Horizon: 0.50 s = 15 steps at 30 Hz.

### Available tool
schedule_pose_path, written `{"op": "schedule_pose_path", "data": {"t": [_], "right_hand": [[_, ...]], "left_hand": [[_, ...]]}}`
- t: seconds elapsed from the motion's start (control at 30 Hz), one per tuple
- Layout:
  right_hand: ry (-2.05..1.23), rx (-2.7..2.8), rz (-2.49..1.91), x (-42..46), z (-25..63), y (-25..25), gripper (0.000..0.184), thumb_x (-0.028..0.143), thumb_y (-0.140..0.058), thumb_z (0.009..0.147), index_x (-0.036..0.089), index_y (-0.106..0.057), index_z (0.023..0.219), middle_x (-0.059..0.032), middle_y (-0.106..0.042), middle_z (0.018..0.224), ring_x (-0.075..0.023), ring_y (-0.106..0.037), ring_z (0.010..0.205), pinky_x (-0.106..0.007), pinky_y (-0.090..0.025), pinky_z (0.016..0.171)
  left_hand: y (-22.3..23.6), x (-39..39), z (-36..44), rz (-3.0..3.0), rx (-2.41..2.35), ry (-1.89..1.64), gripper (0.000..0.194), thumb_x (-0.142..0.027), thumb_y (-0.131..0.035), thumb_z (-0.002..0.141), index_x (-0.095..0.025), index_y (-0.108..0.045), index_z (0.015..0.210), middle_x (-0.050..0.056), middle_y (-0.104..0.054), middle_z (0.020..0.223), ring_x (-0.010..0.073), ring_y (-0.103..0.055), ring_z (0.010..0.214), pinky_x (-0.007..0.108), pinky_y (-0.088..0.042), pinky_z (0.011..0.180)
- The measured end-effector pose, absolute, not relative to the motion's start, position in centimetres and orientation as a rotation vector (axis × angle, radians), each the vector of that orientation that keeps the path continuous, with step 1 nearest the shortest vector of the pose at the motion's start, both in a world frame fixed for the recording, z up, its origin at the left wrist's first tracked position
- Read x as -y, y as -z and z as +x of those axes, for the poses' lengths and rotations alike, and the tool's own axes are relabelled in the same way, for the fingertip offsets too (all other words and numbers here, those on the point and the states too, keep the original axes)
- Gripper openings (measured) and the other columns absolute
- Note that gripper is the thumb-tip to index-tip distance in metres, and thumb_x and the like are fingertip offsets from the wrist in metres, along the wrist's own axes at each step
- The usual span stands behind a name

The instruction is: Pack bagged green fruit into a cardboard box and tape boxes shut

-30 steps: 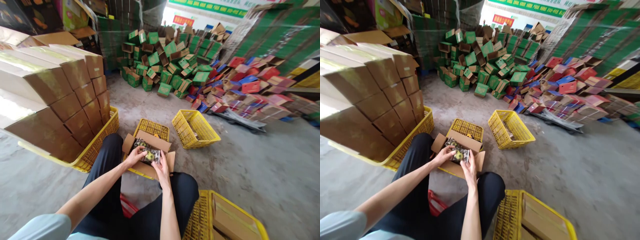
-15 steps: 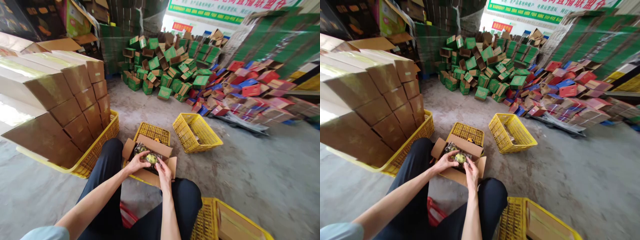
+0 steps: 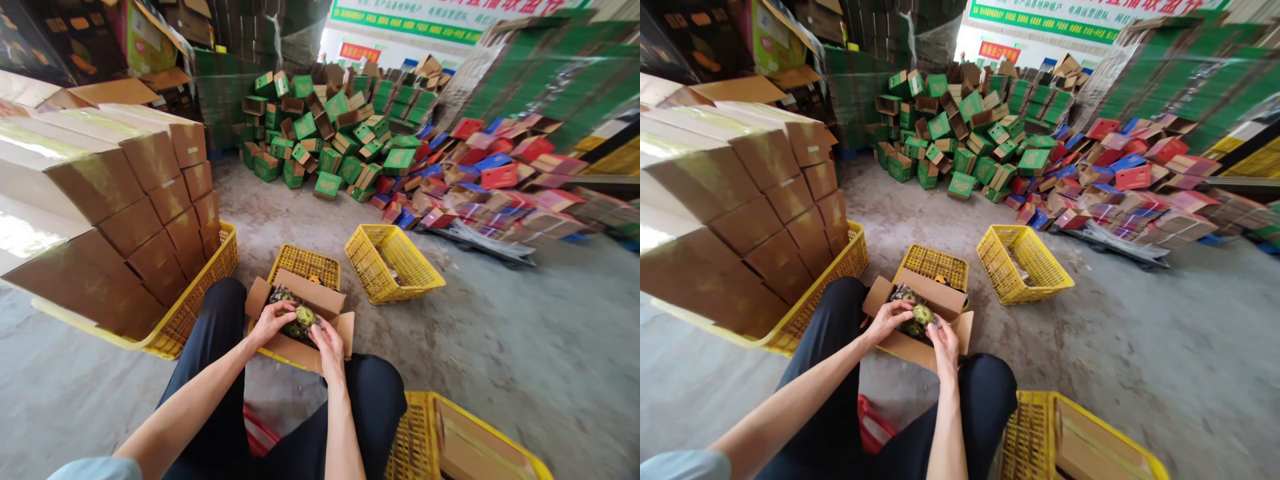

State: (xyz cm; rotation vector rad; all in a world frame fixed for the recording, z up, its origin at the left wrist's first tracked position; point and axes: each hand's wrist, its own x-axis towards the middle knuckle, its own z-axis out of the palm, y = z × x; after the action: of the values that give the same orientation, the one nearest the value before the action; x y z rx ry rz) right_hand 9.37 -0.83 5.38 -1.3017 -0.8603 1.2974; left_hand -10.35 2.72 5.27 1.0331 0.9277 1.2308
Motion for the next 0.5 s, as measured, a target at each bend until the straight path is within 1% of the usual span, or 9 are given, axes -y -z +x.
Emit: {"op": "schedule_pose_path", "data": {"t": [0.07,0.1,0.17,0.27,0.33,0.37,0.4,0.43,0.5], "right_hand": [[-1.336,0.921,-1.279,1.0,9.1,-5.7,0.069,0.055,-0.091,0.068,0.022,-0.074,0.126,-0.0095,-0.079,0.116,-0.0272,-0.078,0.097,-0.044,-0.062,0.095],[-1.344,0.942,-1.285,1.0,9.0,-5.8,0.069,0.057,-0.090,0.067,0.023,-0.074,0.124,-0.0092,-0.080,0.112,-0.0265,-0.078,0.092,-0.043,-0.062,0.093],[-1.331,0.979,-1.331,0.9,9.0,-5.7,0.067,0.065,-0.086,0.067,0.021,-0.077,0.116,-0.0087,-0.081,0.097,-0.0249,-0.077,0.080,-0.041,-0.063,0.084],[-1.228,1.092,-1.452,0.7,9.4,-5.6,0.060,0.073,-0.077,0.072,0.019,-0.080,0.095,-0.0051,-0.075,0.071,-0.0211,-0.070,0.062,-0.034,-0.061,0.067],[-1.121,1.191,-1.526,0.6,9.8,-5.5,0.055,0.074,-0.073,0.076,0.019,-0.078,0.078,-0.0018,-0.067,0.058,-0.0183,-0.063,0.056,-0.030,-0.056,0.059],[-1.075,1.221,-1.544,0.6,10.0,-5.5,0.054,0.073,-0.073,0.077,0.019,-0.077,0.072,-0.0012,-0.064,0.056,-0.0179,-0.062,0.056,-0.029,-0.054,0.058],[-1.047,1.228,-1.543,0.6,10.1,-5.6,0.053,0.072,-0.074,0.076,0.019,-0.076,0.069,-0.0018,-0.065,0.058,-0.0183,-0.063,0.058,-0.028,-0.054,0.058],[-1.042,1.207,-1.523,0.6,10.1,-5.6,0.052,0.071,-0.076,0.075,0.019,-0.077,0.070,-0.0032,-0.069,0.065,-0.0197,-0.065,0.064,-0.029,-0.055,0.060],[-1.106,1.095,-1.456,0.6,10.0,-5.6,0.051,0.070,-0.080,0.070,0.019,-0.080,0.080,-0.0068,-0.076,0.087,-0.0237,-0.071,0.079,-0.030,-0.058,0.064]], "left_hand": [[-5.5,-2.8,-10.5,1.056,-0.978,-1.256,0.039,-0.053,-0.084,0.077,-0.016,-0.075,0.085,0.012,-0.075,0.119,0.0271,-0.069,0.109,0.033,-0.051,0.095],[-5.6,-2.9,-10.5,1.054,-0.994,-1.270,0.039,-0.054,-0.082,0.078,-0.016,-0.074,0.084,0.011,-0.076,0.115,0.0249,-0.069,0.104,0.032,-0.050,0.092],[-5.6,-3.1,-10.6,1.020,-1.002,-1.285,0.041,-0.055,-0.080,0.079,-0.015,-0.072,0.085,0.008,-0.076,0.101,0.0194,-0.068,0.089,0.028,-0.050,0.083],[-5.3,-3.3,-10.5,0.940,-1.005,-1.276,0.046,-0.059,-0.080,0.078,-0.015,-0.068,0.085,0.002,-0.070,0.079,0.0132,-0.060,0.070,0.024,-0.047,0.068],[-5.1,-3.4,-10.4,0.911,-1.022,-1.267,0.048,-0.061,-0.081,0.076,-0.015,-0.066,0.084,0.001,-0.066,0.075,0.0119,-0.057,0.067,0.022,-0.046,0.064],[-5.0,-3.4,-10.4,0.909,-1.030,-1.265,0.049,-0.061,-0.081,0.076,-0.015,-0.066,0.083,0.000,-0.064,0.074,0.0114,-0.056,0.066,0.022,-0.045,0.063],[-4.9,-3.4,-10.4,0.915,-1.037,-1.264,0.049,-0.061,-0.081,0.076,-0.015,-0.065,0.083,0.000,-0.063,0.073,0.0109,-0.055,0.065,0.021,-0.045,0.062],[-4.9,-3.4,-10.4,0.924,-1.045,-1.264,0.049,-0.061,-0.080,0.076,-0.015,-0.065,0.082,-0.001,-0.062,0.071,0.0105,-0.054,0.064,0.021,-0.044,0.061],[-4.8,-3.4,-10.3,0.930,-1.057,-1.257,0.049,-0.061,-0.081,0.076,-0.015,-0.065,0.081,-0.001,-0.061,0.070,0.0101,-0.054,0.063,0.020,-0.044,0.060]]}}
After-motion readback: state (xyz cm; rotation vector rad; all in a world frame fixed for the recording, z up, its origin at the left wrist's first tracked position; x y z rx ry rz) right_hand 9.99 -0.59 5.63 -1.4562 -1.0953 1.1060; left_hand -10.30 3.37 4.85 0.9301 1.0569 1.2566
